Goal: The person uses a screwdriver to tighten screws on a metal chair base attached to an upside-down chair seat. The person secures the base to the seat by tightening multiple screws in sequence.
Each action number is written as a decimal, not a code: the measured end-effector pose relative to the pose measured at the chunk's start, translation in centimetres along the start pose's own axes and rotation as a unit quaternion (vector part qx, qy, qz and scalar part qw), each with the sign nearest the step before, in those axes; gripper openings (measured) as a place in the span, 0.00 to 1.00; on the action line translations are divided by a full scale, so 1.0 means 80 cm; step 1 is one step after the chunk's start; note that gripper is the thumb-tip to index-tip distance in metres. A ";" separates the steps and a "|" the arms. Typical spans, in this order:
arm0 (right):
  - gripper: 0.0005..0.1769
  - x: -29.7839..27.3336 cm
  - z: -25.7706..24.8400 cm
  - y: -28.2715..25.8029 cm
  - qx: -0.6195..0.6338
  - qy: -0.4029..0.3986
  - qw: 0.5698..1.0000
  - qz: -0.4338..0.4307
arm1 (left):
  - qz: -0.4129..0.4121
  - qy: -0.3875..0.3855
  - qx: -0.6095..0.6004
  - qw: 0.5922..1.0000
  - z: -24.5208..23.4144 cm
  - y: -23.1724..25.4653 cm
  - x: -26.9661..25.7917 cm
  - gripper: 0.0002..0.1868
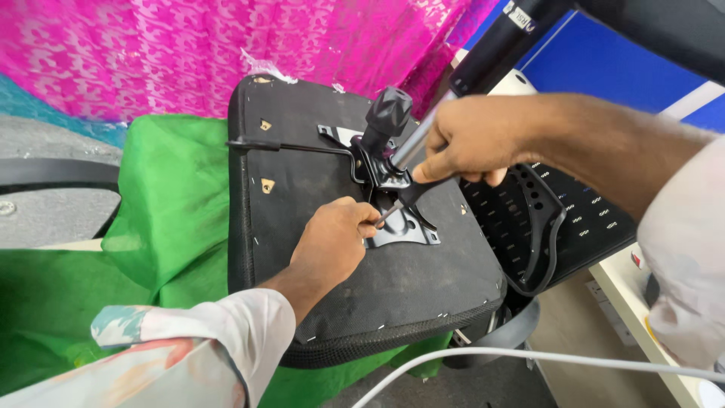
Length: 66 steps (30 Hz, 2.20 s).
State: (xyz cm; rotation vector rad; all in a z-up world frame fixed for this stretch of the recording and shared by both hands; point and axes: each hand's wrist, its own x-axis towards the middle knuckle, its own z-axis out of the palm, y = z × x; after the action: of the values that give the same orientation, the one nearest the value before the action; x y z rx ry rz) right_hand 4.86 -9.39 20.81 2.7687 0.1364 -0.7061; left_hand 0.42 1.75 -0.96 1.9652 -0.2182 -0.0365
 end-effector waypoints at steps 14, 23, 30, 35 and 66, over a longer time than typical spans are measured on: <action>0.11 -0.041 0.407 0.200 0.659 -0.121 0.735 -0.106 | 0.066 0.075 0.105 0.989 0.023 -0.003 -0.001 0.10; 0.09 0.071 0.310 0.259 0.869 0.072 0.490 -0.004 | 0.047 0.221 0.252 0.941 0.052 0.003 0.015 0.08; 0.11 0.127 0.275 0.286 0.863 0.082 0.495 -0.056 | -0.006 0.289 0.293 0.911 0.076 0.007 -0.026 0.08; 0.09 0.168 0.269 0.280 0.797 0.058 0.597 -0.075 | -0.027 0.264 0.344 0.901 0.080 0.027 -0.026 0.09; 0.11 0.147 0.302 0.182 0.413 0.206 0.887 -0.029 | 0.016 0.163 0.361 0.918 0.069 0.005 0.010 0.02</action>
State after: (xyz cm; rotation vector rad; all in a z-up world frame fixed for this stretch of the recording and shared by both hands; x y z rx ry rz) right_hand 6.51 -30.14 -1.63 3.7220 -0.0104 -0.1666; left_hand 0.44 -3.55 -2.72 2.6590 -0.0389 0.4526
